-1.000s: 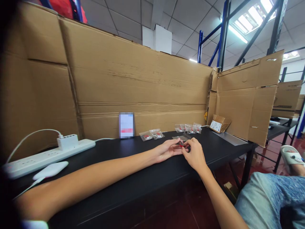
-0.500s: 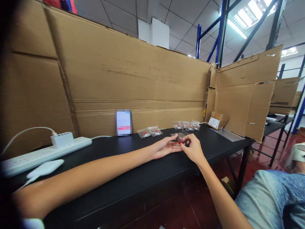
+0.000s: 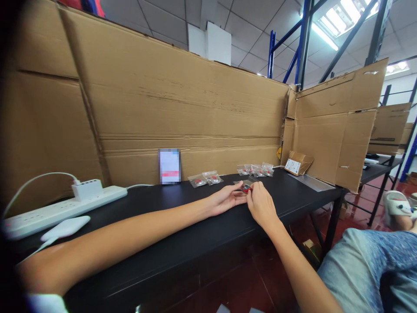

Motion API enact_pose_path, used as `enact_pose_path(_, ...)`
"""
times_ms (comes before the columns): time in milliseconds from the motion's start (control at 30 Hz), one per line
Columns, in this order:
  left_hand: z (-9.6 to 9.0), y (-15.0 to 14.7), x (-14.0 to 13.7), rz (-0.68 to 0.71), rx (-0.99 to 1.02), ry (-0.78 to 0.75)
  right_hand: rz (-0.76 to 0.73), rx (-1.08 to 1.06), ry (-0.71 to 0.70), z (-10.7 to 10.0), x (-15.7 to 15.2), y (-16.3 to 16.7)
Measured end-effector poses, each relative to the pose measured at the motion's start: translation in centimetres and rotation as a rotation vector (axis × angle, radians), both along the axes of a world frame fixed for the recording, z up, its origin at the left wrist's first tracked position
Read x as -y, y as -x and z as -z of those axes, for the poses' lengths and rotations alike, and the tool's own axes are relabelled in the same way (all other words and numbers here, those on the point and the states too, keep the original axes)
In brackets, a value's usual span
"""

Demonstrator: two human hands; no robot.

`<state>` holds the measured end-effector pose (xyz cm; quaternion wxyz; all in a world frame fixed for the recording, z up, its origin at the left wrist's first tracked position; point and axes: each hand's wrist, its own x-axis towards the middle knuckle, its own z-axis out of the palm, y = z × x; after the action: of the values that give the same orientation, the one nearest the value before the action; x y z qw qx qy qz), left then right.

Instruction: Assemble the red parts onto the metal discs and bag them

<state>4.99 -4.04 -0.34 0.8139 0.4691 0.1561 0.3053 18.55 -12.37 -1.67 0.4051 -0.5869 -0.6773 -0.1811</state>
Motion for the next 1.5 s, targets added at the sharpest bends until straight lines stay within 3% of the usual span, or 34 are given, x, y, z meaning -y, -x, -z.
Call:
enact_pose_path(100, 0.1, -0.1, -0.1, -0.104, -0.029, -0.115, -0.003, -0.067, -0.040, 0.3, -0.5, -0.6)
enact_pose_path(167, 0.2, 0.3, -0.8, -0.295, -0.142, -0.308, 0.007, -0.125, -0.068, 0.6, -0.9, -1.1)
enact_pose_path(267, 0.3, 1.4, -2.9, -0.619, -0.390, -0.879, 0.056, -0.268, -0.046, 0.9, -1.6, -1.9)
enact_pose_path(333, 0.3, 1.9, -4.8, -0.699, -0.565, -1.282, 0.085, -0.418, 0.017, 0.9, -1.8, -2.3)
enact_pose_path(400, 0.5, 1.9, -6.6, -0.738, -0.784, -1.428, 0.112, -0.579, 0.106, 0.7, -1.9, -2.6)
enact_pose_path(500, 0.9, 0.5, -8.7, -0.749, -1.093, -1.377, 0.146, -0.747, 0.190, 0.5, -1.8, -2.9)
enact_pose_path(600, 1.1, -0.9, -10.0, -0.727, -1.185, -1.265, 0.147, -0.801, 0.189, 0.5, -2.0, -3.2)
enact_pose_path(700, 1.2, -1.3, -10.8, -0.676, -1.057, -1.158, 0.130, -0.816, 0.198, 0.7, -2.5, -3.5)
enact_pose_path(800, 1.4, -1.3, -10.7, -0.588, -0.744, -1.051, 0.049, -0.764, 0.199, 0.8, -3.3, -3.3)
enact_pose_path(900, 1.6, -1.8, -9.8, -0.367, -0.424, -0.902, -0.053, -0.581, 0.154, 0.9, -4.1, -2.9)
enact_pose_path(967, 1.6, -2.2, -9.0, -0.252, -0.326, -0.850, -0.056, -0.437, 0.122, 0.9, -4.6, -2.9)
enact_pose_path(1067, 1.4, -2.4, -8.3, -0.236, -0.246, -0.772, 0.077, -0.393, 0.105, 1.0, -5.0, -3.5)
enact_pose_path(1233, 1.3, -2.1, -8.4, -0.278, -0.176, -0.613, 0.325, -0.595, 0.121, 0.8, -4.6, -5.1)
enact_pose_path(1500, 1.4, -2.0, -8.6, -0.251, -0.119, -0.491, 0.284, -0.692, 0.135, 0.7, -4.3, -5.2)
